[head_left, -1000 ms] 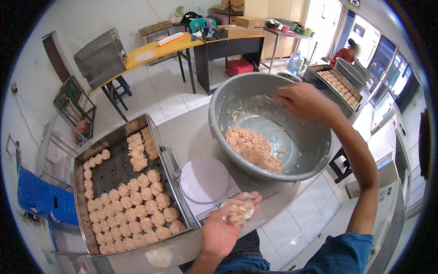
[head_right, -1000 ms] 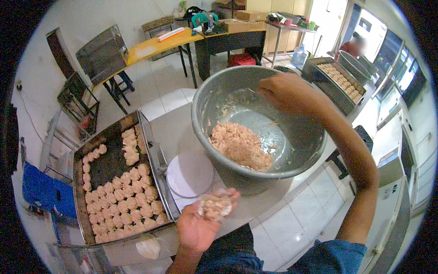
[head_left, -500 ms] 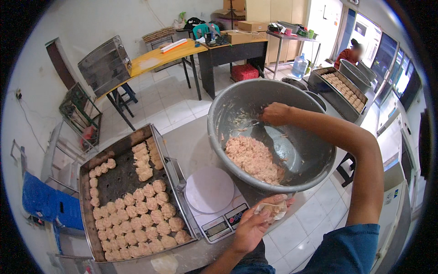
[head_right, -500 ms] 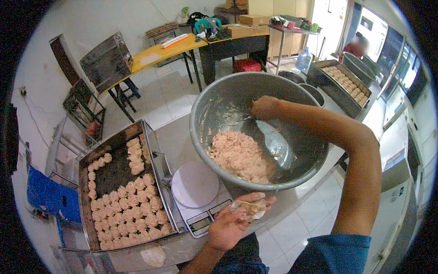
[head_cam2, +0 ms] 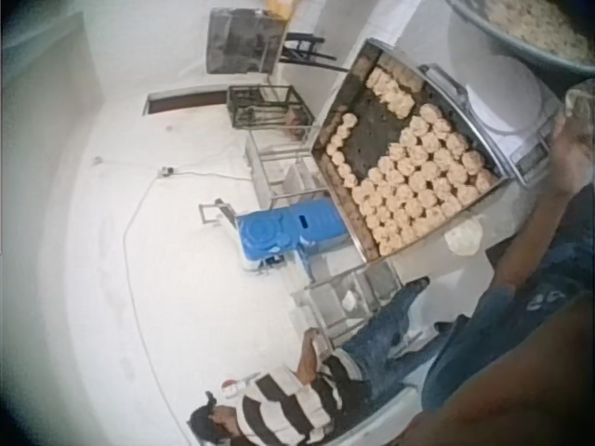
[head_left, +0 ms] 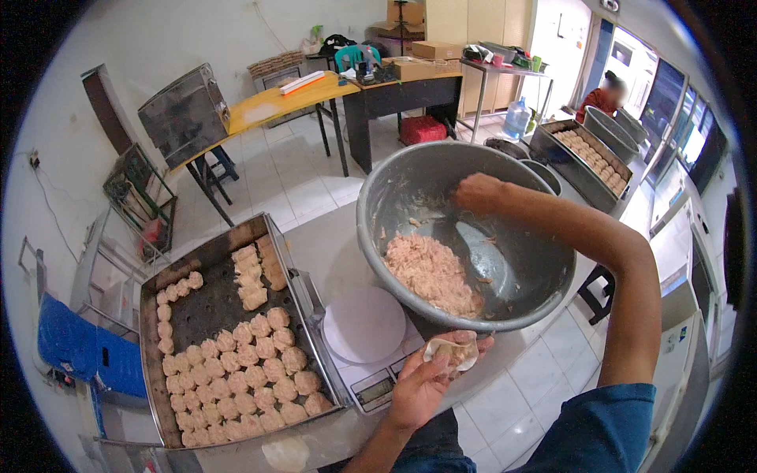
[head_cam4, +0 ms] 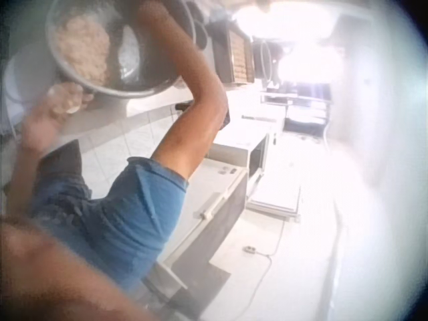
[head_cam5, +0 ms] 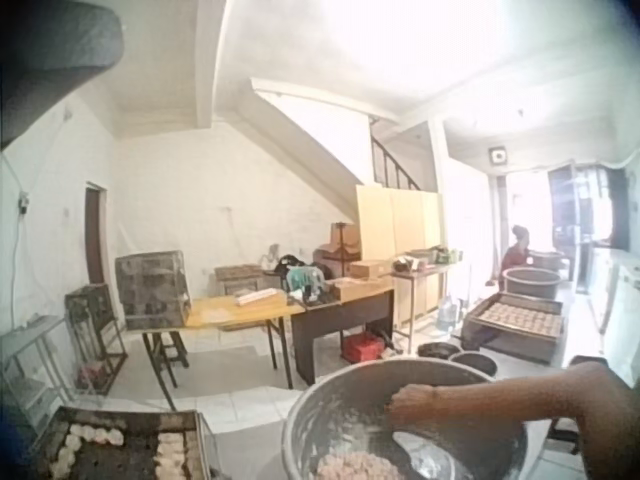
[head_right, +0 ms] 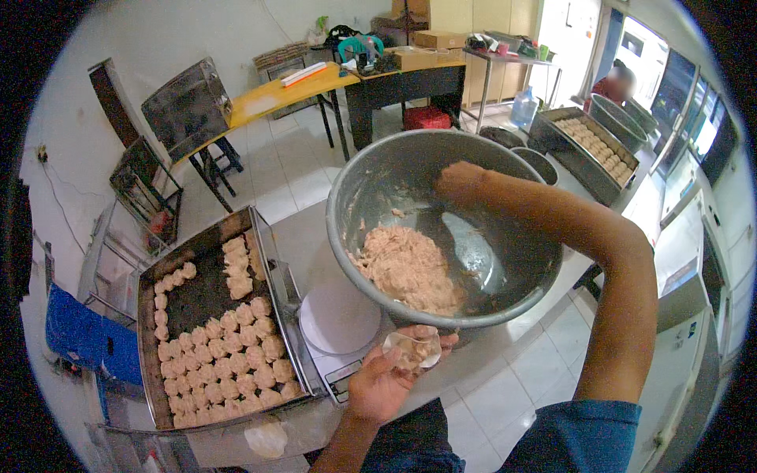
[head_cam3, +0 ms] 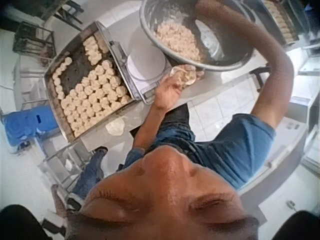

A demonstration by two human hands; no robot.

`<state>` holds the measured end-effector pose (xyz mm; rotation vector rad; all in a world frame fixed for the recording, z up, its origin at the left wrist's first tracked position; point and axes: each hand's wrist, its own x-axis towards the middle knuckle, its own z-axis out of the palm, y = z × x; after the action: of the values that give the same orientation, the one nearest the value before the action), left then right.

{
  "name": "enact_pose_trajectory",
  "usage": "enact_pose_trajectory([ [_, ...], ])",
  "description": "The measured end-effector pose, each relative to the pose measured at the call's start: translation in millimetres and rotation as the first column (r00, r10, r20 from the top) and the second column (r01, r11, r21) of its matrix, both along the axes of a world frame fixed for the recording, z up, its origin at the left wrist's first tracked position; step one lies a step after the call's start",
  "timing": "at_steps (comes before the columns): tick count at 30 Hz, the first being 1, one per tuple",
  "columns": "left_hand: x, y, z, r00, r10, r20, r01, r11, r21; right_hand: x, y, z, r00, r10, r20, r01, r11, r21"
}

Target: The person scoops minced meat from a large bowl using a fork, places it onto small dough wrappers held in the left hand, folds the wrappers to enclose the filling, and arranges the finished dumplings on a metal tray. The process is repeated continuously.

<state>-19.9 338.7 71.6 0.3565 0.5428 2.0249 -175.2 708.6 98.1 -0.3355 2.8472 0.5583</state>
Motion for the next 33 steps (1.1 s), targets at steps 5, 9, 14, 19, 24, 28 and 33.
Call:
enact_pose_trajectory([
  [5, -2.1, 0.9, -7.8, 0.998, -0.054, 0.016, 0.052, 0.989, 0.139, -15.2, -4.5, -6.3, 0.999, -0.015, -0.037, 0.009, 0.988, -0.157],
  [9, -1.3, -6.9, -3.2, 0.997, -0.064, 0.050, 0.058, 0.992, 0.110, 5.6, -18.1, -2.2, 0.975, 0.018, 0.223, 0.047, 0.959, -0.281],
  [14, 18.2, -18.0, -3.2, 0.944, 0.269, 0.191, -0.254, 0.962, -0.097, 47.0, -11.4, 14.3, 0.955, 0.066, 0.288, 0.094, 0.856, -0.509],
  [19, 15.6, -4.4, -11.8, 0.949, 0.280, 0.148, -0.269, 0.959, -0.090, 96.8, -29.5, 66.6, 0.936, -0.076, 0.345, 0.264, 0.800, -0.539],
  [24, 13.8, 1.2, -17.6, 0.954, 0.224, 0.198, -0.219, 0.975, -0.046, 118.8, -37.1, 91.7, 0.973, -0.008, 0.230, 0.183, 0.633, -0.752],
  [28, 12.4, -5.8, -19.8, 0.910, 0.223, 0.351, -0.251, 0.967, 0.038, 143.5, -67.4, 130.7, 0.934, -0.237, 0.267, 0.355, 0.532, -0.769],
  [33, 11.5, -29.5, 8.9, 0.856, 0.347, 0.383, -0.413, 0.905, 0.103, 200.7, -154.0, 135.0, 0.942, -0.317, -0.112, 0.078, 0.529, -0.845],
])
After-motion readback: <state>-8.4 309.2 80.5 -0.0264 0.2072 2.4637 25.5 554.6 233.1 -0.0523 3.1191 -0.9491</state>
